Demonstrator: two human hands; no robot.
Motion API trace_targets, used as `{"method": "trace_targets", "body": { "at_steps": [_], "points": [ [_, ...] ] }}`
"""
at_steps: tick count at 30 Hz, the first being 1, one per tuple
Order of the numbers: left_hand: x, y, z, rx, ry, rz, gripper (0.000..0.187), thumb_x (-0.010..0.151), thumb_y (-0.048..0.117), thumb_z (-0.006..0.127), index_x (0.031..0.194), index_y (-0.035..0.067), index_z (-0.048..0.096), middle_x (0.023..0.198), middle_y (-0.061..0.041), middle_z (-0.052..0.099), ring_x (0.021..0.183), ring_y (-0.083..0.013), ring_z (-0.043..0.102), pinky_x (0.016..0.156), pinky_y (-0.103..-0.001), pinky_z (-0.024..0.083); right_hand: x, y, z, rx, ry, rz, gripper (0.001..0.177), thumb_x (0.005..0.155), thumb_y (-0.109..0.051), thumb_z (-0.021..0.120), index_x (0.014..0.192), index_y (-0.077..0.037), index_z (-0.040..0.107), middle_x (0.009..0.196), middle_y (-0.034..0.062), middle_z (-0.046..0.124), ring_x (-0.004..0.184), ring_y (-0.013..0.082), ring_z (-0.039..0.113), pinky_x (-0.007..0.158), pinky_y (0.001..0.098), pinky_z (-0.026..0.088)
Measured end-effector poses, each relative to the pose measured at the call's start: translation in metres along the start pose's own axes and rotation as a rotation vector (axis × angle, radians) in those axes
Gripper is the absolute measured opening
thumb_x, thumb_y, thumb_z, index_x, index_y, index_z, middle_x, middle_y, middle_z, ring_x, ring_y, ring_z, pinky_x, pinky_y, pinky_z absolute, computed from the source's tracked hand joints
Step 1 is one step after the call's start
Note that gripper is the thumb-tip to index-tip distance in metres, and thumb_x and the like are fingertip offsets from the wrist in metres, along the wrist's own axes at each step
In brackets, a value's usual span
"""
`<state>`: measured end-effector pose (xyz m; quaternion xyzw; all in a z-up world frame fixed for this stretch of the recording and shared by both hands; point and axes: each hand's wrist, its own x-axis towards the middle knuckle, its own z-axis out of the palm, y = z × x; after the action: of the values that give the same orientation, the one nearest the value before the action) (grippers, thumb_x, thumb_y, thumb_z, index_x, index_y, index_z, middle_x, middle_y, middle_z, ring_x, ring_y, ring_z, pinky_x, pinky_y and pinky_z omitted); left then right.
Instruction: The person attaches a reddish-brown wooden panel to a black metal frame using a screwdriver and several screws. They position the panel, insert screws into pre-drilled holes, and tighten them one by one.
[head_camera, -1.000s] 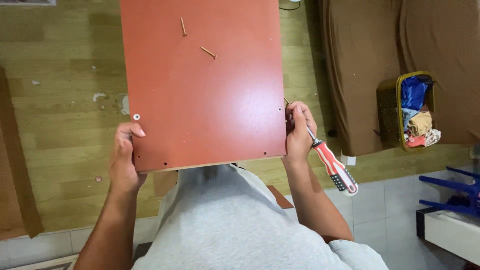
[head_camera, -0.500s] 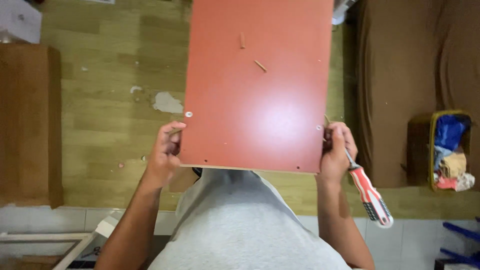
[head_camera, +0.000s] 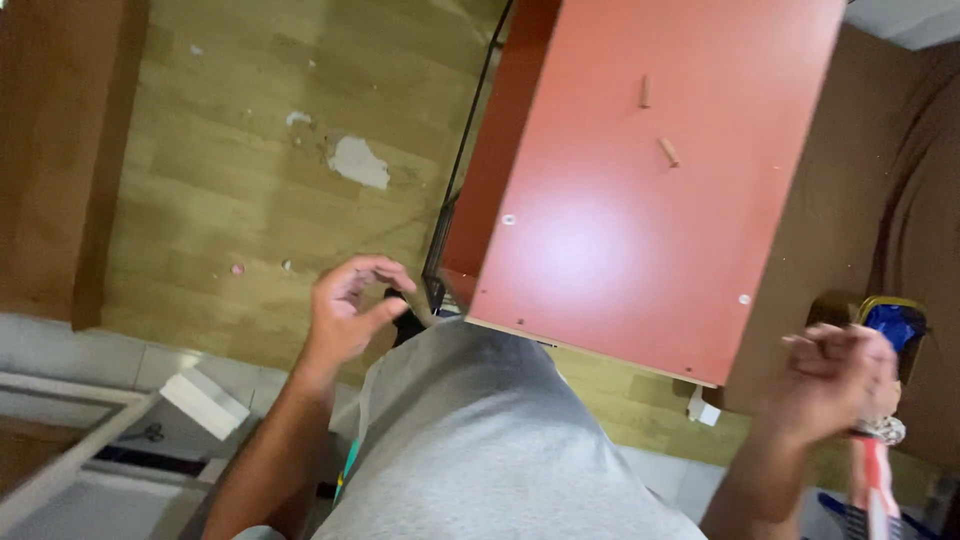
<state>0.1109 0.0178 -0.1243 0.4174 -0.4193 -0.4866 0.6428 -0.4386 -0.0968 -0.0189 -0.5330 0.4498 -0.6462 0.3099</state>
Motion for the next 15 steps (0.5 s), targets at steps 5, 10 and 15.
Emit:
{"method": "trace_targets", "body": {
  "at_steps": [5, 10, 15],
  "points": [
    [-0.012, -0.017, -0.05, 0.005, 0.142, -0.09, 0.031, 0.094, 0.007, 0.076, 0.122, -0.001, 0.065, 0.104, -0.009, 0.074, 0.098, -0.0158, 0.071, 0.092, -0.032, 0.057, 0.002, -0.019, -0.042, -0.102, 0.035, 0.04, 0.023, 0.121, -0.015, 0.046, 0.112, 0.002, 0.059, 0.095, 0.0193, 0.069, 0.075, 0.0213, 0.065, 0.063, 0.0298, 0.049],
    [0.005, -0.039, -0.07, 0.16, 0.152, -0.309, 0.026, 0.098, 0.008, 0.072, 0.122, 0.001, 0.067, 0.102, -0.008, 0.074, 0.092, -0.013, 0.071, 0.084, -0.029, 0.057, -0.015, -0.031, -0.059, -0.165, 0.044, 0.092, 0.025, 0.123, -0.017, 0.044, 0.118, 0.002, 0.059, 0.095, 0.017, 0.066, 0.078, 0.0208, 0.065, 0.068, 0.0279, 0.048],
    [0.035, -0.04, -0.054, 0.72, -0.121, -0.656, 0.037, 0.094, 0.028, 0.072, 0.13, 0.019, 0.069, 0.11, 0.0, 0.077, 0.083, -0.0142, 0.071, 0.073, -0.031, 0.059, -0.045, -0.044, -0.086, -0.226, 0.114, 0.154, 0.027, 0.121, -0.023, 0.044, 0.11, -0.002, 0.056, 0.096, 0.011, 0.058, 0.087, 0.0165, 0.058, 0.071, 0.0242, 0.043]
  ]
}}
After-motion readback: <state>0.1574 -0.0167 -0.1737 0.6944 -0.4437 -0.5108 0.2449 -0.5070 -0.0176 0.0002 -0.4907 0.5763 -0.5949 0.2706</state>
